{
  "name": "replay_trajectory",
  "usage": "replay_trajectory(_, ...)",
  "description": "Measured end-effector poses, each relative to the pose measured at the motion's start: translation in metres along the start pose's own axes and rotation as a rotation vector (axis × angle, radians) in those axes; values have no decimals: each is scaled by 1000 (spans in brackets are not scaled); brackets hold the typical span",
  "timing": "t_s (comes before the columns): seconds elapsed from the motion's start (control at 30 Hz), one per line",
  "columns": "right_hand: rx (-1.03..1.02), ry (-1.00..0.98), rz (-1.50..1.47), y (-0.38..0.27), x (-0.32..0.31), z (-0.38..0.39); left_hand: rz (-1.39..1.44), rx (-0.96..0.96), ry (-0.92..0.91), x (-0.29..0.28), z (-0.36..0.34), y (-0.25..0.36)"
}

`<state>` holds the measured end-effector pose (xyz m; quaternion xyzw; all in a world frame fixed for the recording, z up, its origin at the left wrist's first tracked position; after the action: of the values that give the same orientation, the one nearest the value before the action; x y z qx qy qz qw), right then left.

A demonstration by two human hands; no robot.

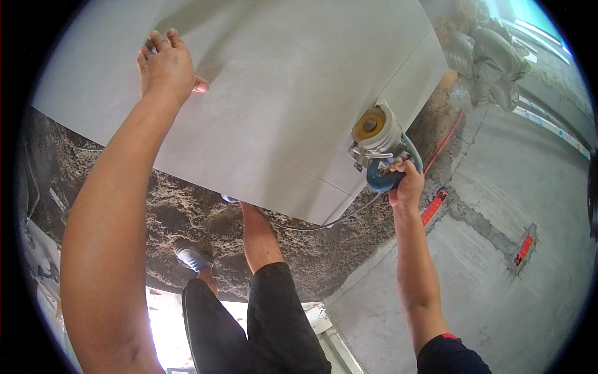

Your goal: The person measures a large tile with a tape measure and marks it using a marker, then cuts the tile along the marked line using a handheld circular saw while holding the tile steady by hand.

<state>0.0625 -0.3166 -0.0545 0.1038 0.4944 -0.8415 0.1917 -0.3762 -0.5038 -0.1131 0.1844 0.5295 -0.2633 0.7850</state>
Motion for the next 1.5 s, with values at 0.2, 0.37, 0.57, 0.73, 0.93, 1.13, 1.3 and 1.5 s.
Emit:
replay_trajectory(0.2, 48, 26, -6, -2, 5, 7, -12, -11, -15, 0, 1, 1)
replay_trajectory(0.37, 42, 37, 2, -4, 7, 10, -42, 0, -23, 3, -2, -1)
replay_trajectory(0.57, 53, 17, 30, 1, 2, 9, -35, -25, -49, 1, -3, 0)
replay_trajectory(0.73, 57, 13, 22, 3, 5, 10, -63, -30, -75, 4, -2, -1)
replay_trajectory(0.93, 54, 12, -2, 3, 6, 14, -52, -26, -70, 4, -4, -1)
replay_trajectory(1.13, 44, 14, 24, 6, 7, 18, -36, -31, -51, 7, -3, -3)
replay_trajectory(1.3, 19, 17, 18, 8, 4, 18, -32, -34, -67, 5, -3, 0)
replay_trajectory(1.5, 23, 12, 3, 10, 5, 22, -14, -20, -55, 5, -3, -2)
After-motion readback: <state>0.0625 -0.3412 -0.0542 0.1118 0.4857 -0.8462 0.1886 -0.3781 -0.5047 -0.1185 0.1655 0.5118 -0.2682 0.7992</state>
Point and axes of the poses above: each hand's wrist, its own z-axis away from the middle knuckle, its own x-axis out of the palm, y = z × x, the point moved 4 cm from there along -z, towards the middle knuckle, and after that the axes turned 10 degrees about z, right-handed, at the moved point
